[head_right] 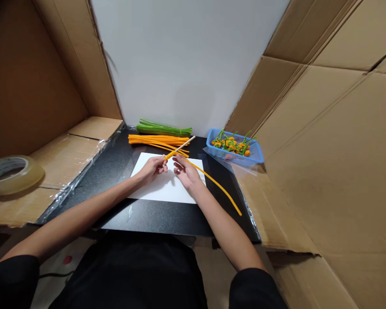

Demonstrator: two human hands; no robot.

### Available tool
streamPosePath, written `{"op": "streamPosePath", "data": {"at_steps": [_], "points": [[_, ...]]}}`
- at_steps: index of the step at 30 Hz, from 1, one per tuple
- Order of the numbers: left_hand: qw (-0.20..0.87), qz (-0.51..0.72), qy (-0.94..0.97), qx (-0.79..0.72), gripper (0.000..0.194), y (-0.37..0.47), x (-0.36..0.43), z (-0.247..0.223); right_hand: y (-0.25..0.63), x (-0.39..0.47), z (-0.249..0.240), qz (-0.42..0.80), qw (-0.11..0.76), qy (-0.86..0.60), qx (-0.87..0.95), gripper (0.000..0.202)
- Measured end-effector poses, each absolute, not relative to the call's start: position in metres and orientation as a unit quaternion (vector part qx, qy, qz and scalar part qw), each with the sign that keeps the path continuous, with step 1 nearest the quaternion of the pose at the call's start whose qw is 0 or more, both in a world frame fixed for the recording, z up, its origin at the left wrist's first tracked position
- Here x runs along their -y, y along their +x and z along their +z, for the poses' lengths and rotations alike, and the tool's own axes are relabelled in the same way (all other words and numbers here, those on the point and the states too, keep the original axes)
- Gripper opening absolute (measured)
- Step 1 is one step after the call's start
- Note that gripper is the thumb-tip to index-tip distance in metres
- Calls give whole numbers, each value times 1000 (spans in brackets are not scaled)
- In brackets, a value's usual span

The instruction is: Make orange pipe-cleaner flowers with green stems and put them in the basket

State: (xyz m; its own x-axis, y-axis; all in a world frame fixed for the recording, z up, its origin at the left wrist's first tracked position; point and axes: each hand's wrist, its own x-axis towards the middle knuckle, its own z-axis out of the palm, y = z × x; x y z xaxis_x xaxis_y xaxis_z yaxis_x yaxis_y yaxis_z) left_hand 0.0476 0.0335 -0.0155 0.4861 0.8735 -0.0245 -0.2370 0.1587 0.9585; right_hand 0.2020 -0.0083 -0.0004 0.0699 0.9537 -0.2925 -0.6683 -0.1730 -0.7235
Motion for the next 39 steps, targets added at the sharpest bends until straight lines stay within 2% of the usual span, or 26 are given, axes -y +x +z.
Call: {"op": "streamPosePath", "data": {"at_steps": [6,9,13,19,23,27,29,31,34,39], "points": [[684,335,577,-295,47,37,-43,-8,212,5,3,667,613,-376,194,25],[689,313,593,-274,46,32,-43,-6,216,6,4,695,576,-377,204,26],[679,220,662,-228,43,18,-49,4,220,10,4,719,525,-353,287,24],[536,101,812,-208,48,-5,-64,23,225,13,7,701,420,-405,410,29],[403,85,884,-221,46,-6,-65,25,223,12,3,677,361,-465,441,31],[186,104,934,-287,36,0,-57,21,221,10,-3,588,395,-526,470,26],[75,111,933,-335,30,5,-51,19,220,9,-5,531,437,-544,481,22],[8,109,925,-365,32,10,-45,18,219,8,-5,476,482,-552,487,18],[-26,111,902,-417,41,17,-41,15,217,7,-4,379,519,-564,518,16],[-20,116,859,-498,45,25,-40,2,214,14,2,257,549,-569,556,11]]}}
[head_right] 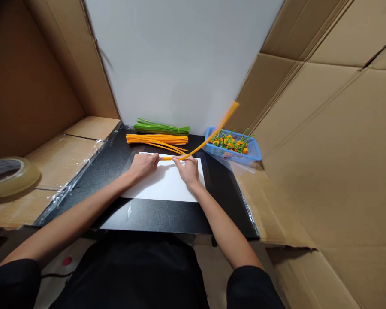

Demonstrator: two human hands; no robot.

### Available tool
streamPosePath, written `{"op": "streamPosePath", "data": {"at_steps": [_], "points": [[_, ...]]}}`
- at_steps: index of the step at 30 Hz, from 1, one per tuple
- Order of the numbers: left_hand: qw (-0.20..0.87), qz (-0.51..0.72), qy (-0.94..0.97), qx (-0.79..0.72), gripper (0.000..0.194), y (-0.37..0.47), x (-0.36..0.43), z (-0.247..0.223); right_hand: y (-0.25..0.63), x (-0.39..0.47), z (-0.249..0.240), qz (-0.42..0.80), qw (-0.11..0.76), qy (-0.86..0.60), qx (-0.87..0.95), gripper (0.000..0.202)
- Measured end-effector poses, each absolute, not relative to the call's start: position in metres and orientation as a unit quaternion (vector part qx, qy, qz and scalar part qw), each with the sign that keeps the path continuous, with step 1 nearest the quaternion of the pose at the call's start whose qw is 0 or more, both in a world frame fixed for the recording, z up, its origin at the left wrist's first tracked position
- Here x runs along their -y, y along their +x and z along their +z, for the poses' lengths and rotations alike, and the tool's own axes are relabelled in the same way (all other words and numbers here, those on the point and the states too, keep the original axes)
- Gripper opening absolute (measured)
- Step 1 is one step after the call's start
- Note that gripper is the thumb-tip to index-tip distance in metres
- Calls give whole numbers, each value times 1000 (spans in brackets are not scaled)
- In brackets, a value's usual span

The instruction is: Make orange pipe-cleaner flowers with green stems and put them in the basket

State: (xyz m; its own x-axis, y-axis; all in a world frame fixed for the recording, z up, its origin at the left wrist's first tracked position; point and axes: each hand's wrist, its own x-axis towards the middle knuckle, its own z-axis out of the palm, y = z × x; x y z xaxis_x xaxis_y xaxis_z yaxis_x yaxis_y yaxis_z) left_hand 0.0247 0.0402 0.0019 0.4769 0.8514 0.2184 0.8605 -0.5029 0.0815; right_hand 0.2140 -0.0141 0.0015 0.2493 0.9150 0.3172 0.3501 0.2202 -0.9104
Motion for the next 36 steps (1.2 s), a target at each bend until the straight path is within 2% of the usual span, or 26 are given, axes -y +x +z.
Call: {"op": "streamPosePath", "data": {"at_steps": [4,8,11,15,18,22,26,29,32,36], "points": [[5,-146,-843,518,48,28,-36,-3,213,18,4,306,540,-565,543,16],[-36,-230,-791,566,39,27,-34,-1,209,14,0,375,569,-534,501,23],[-155,-324,-760,541,40,25,-39,-1,207,12,-3,398,581,-506,498,25],[-411,-402,-678,459,45,28,-49,-5,208,10,0,466,602,-475,441,25],[-558,-394,-617,391,49,30,-53,-5,213,8,3,538,607,-458,364,25],[-620,-319,-650,302,53,22,-52,3,219,4,2,638,572,-423,294,21],[-599,-243,-718,258,54,9,-53,16,222,4,-2,670,530,-426,298,21],[-524,-176,-795,249,52,-1,-57,25,225,5,-2,657,510,-450,325,26],[-400,-142,-863,275,45,-7,-63,27,228,5,-1,637,487,-482,354,29],[-172,-141,-914,339,31,-4,-64,18,230,5,0,576,482,-519,408,26]]}}
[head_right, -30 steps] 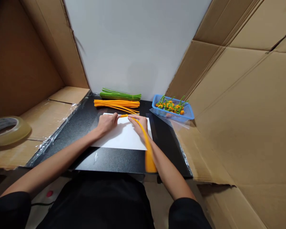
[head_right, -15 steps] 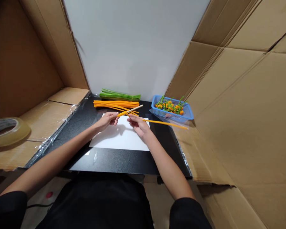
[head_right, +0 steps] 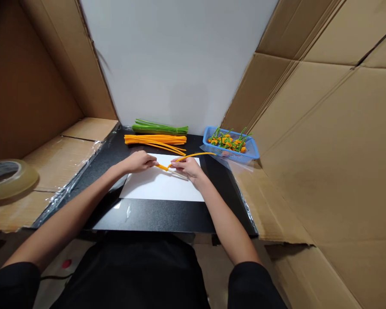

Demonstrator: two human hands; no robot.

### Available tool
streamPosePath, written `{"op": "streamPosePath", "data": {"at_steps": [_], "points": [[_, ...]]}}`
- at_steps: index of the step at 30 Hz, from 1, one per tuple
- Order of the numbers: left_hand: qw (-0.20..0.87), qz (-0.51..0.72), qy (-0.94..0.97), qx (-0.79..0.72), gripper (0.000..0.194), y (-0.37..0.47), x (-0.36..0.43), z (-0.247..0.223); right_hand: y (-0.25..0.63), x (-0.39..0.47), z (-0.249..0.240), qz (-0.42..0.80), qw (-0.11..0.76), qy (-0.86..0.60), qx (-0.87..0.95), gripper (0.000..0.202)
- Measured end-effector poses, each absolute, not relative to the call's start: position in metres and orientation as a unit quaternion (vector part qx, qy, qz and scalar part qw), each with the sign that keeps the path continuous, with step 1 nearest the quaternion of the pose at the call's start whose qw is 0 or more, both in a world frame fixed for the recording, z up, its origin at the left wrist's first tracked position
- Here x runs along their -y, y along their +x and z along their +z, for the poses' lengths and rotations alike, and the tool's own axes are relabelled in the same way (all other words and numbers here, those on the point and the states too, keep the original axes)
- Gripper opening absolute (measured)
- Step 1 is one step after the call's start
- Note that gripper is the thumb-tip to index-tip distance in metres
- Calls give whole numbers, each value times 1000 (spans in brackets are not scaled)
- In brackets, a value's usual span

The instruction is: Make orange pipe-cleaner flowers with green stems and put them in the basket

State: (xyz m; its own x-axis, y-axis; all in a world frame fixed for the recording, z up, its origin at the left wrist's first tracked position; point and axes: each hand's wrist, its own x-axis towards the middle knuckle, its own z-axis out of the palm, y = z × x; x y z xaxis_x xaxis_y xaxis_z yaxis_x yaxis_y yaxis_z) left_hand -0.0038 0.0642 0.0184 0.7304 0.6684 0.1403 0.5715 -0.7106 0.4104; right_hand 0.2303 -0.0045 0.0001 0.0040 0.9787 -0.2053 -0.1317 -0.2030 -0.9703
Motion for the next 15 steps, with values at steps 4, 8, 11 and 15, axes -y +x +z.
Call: {"op": "streamPosePath", "data": {"at_steps": [4,8,11,15], "points": [[25,132,892,-432,32,6,-58,8,228,8,5,469,504,-530,494,21],[17,185,838,-514,38,14,-50,5,223,11,12,407,547,-530,505,20],[86,275,791,-539,37,17,-47,3,220,11,11,423,574,-508,483,23],[255,364,739,-507,42,22,-48,-1,216,9,4,501,574,-485,430,26]]}}
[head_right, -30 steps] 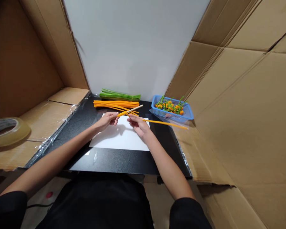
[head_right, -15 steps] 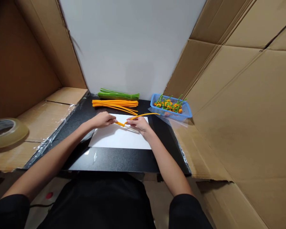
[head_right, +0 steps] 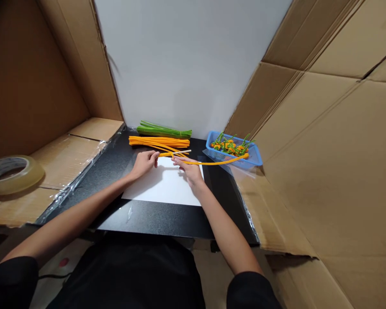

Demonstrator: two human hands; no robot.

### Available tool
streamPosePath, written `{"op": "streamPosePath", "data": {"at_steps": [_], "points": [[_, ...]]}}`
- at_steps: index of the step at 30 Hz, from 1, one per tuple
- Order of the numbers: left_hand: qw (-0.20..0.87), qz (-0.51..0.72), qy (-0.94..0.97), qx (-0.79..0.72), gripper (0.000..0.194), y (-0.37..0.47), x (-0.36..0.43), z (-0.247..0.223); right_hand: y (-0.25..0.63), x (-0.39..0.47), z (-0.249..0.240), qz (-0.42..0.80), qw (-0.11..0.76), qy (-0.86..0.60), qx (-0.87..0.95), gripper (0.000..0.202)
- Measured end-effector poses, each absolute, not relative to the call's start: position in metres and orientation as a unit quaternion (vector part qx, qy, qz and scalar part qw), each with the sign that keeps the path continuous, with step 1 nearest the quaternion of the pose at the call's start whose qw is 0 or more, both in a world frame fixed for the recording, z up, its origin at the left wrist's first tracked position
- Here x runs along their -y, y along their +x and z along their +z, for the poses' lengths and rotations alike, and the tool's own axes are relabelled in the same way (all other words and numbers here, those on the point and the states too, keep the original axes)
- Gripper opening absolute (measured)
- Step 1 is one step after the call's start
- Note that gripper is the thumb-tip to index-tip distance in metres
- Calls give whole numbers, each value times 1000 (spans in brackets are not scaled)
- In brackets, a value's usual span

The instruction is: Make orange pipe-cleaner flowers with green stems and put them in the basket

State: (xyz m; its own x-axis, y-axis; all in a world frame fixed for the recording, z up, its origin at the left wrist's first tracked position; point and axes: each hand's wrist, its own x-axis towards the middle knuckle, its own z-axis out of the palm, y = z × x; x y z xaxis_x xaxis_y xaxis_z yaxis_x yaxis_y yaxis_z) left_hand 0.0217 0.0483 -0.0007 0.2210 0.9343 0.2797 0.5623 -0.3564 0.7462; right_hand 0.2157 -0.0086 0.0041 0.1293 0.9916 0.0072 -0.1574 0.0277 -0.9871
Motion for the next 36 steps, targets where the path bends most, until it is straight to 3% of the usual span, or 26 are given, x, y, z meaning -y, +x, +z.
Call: {"op": "streamPosePath", "data": {"at_steps": [5,9,12,19,23,29,36], "points": [[519,365,669,-387,48,23,-56,1,218,3,0,611,573,-442,320,29],[548,275,742,-270,55,10,-61,12,224,-1,-1,638,547,-444,311,25],[455,193,837,-235,54,-1,-63,22,230,-1,-1,633,526,-462,331,28],[65,93,938,-327,38,3,-55,22,238,2,5,558,492,-534,402,31],[-16,114,886,-449,39,11,-50,13,236,4,9,509,528,-523,434,29],[112,274,798,-526,39,13,-52,6,227,10,14,497,569,-492,433,24],[398,402,714,-413,47,17,-58,4,225,10,15,565,563,-496,343,17]]}}
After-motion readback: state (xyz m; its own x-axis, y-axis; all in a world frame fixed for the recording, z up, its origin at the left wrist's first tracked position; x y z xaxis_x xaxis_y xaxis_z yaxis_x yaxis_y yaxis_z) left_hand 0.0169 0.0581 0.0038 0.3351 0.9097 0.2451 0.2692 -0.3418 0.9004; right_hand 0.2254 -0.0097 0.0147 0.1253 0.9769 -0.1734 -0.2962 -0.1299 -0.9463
